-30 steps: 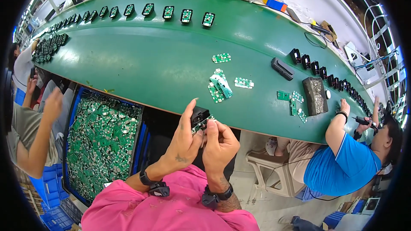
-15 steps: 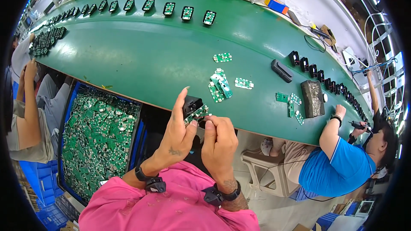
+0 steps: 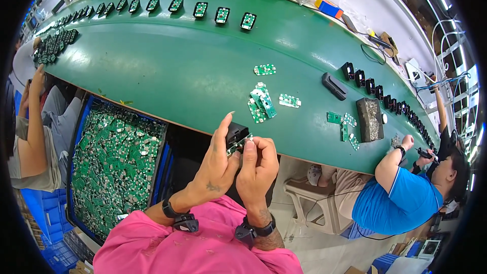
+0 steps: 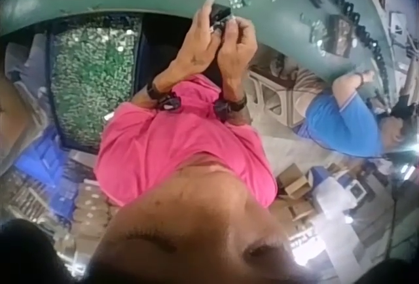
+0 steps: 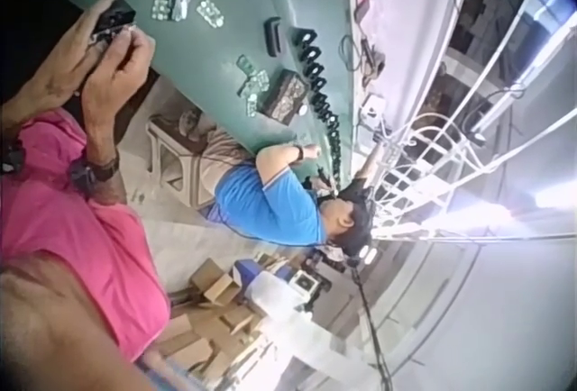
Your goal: Assembling electronic components by manually placing PCB boards into plastic housing units on a factory production line.
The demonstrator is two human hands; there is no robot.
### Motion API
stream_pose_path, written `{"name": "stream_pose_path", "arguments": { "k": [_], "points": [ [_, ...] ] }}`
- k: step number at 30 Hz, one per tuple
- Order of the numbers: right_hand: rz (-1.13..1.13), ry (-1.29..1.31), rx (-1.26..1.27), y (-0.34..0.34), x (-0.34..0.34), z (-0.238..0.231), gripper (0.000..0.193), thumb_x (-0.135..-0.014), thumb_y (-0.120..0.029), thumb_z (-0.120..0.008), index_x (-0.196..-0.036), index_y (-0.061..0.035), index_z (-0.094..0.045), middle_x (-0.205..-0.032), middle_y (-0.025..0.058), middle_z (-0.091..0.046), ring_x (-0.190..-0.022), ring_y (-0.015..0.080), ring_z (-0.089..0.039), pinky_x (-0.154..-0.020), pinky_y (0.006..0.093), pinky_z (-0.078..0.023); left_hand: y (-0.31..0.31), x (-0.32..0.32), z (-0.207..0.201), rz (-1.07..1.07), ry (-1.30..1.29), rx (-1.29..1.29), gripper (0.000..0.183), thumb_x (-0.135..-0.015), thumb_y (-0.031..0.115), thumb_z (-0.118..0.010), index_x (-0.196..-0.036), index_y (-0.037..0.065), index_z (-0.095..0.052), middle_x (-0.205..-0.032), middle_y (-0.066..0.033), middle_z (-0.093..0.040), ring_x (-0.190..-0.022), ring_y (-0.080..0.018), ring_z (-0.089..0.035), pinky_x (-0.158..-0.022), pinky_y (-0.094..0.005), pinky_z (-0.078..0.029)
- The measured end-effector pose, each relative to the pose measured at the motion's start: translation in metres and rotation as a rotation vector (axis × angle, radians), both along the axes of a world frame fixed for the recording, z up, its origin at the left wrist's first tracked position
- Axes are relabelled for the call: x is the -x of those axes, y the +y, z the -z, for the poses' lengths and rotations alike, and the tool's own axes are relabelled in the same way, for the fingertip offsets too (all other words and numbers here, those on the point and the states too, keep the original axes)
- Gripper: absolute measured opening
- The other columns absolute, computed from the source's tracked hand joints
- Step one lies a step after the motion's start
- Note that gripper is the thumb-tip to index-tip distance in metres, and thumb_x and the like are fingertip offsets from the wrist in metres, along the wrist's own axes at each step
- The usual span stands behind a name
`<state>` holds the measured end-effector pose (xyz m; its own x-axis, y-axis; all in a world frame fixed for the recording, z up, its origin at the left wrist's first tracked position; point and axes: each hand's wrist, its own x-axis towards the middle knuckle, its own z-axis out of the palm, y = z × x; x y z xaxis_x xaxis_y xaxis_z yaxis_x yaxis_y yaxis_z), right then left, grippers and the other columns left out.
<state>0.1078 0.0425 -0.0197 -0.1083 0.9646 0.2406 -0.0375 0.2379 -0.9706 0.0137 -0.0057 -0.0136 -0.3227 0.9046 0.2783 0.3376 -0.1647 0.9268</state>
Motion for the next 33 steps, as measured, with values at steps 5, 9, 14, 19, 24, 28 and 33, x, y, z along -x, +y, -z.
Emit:
{"name": "stream_pose_path", "arguments": {
  "k": [5,9,14,19,24,28,33],
  "points": [
    [-0.136,-0.562,-0.4,0.008,-0.018,-0.021,0.006,-0.094,-0.004,-0.058,-0.093,0.001,-0.056,-0.083,0.0095,-0.056,-0.073,0.0233,-0.055,-0.064,0.0345,-0.043,0.001,0.011,-0.001,-0.063,0.125,-0.05,0.072,-0.091,0.002,-0.048,-0.154,-0.002,-0.012,-0.12,-0.0295,-0.045,-0.098,-0.0465,-0.054,-0.084,-0.0471,-0.046],
    [-0.299,-0.71,-0.416,0.012,-0.026,-0.042,0.005,-0.091,-0.001,-0.059,-0.093,0.0009,-0.055,-0.085,0.0156,-0.055,-0.074,0.0346,-0.056,-0.064,0.0404,-0.043,0.0,0.017,-0.003,0.018,0.103,-0.055,0.074,-0.09,0.001,-0.048,-0.154,-0.001,-0.011,-0.121,-0.03,-0.045,-0.099,-0.0487,-0.054,-0.087,-0.0473,-0.046],
    [-0.413,-0.803,-0.449,0.018,-0.028,-0.052,0.005,-0.09,-0.001,-0.059,-0.093,0.0007,-0.055,-0.085,0.0169,-0.054,-0.075,0.0383,-0.055,-0.064,0.0448,-0.043,0.001,0.022,-0.006,0.084,0.149,-0.075,0.073,-0.089,0.0,-0.049,-0.153,-0.002,-0.013,-0.119,-0.0303,-0.046,-0.096,-0.0497,-0.054,-0.085,-0.048,-0.047],
    [-0.509,-0.864,-0.483,0.024,-0.033,-0.052,0.008,-0.09,-0.002,-0.06,-0.096,-0.0009,-0.054,-0.089,0.0164,-0.053,-0.076,0.0397,-0.057,-0.065,0.0476,-0.046,-0.003,0.025,-0.014,0.171,0.116,0.029,0.072,-0.088,-0.001,-0.049,-0.152,-0.002,-0.015,-0.122,-0.0317,-0.046,-0.099,-0.05,-0.054,-0.089,-0.0485,-0.046],
    [-0.54,-0.87,-0.478,0.027,-0.033,-0.055,0.006,-0.09,-0.001,-0.06,-0.094,0.0009,-0.056,-0.088,0.0183,-0.056,-0.077,0.0418,-0.057,-0.064,0.0466,-0.045,-0.001,0.027,-0.009,0.172,0.223,0.016,0.072,-0.088,0.001,-0.054,-0.149,-0.007,-0.018,-0.109,-0.0294,-0.047,-0.084,-0.047,-0.057,-0.075,-0.0486,-0.049],
    [-0.607,-0.87,-0.437,0.034,-0.036,-0.054,0.005,-0.09,-0.003,-0.06,-0.091,0.0,-0.056,-0.085,0.0173,-0.056,-0.077,0.0403,-0.057,-0.065,0.0465,-0.045,-0.002,0.033,-0.016,0.281,0.291,0.121,0.075,-0.086,0.0,-0.053,-0.15,-0.007,-0.014,-0.116,-0.0324,-0.048,-0.09,-0.0476,-0.057,-0.081,-0.0487,-0.048],
    [-0.679,-0.893,-0.377,0.041,-0.037,-0.055,0.007,-0.091,-0.006,-0.061,-0.089,-0.0006,-0.057,-0.082,0.0168,-0.056,-0.076,0.0398,-0.057,-0.065,0.0469,-0.044,-0.002,0.033,-0.014,0.288,0.303,0.132,0.076,-0.086,0.0,-0.054,-0.15,-0.008,-0.014,-0.113,-0.0311,-0.048,-0.088,-0.0457,-0.057,-0.08,-0.047,-0.049]
  ]
}}
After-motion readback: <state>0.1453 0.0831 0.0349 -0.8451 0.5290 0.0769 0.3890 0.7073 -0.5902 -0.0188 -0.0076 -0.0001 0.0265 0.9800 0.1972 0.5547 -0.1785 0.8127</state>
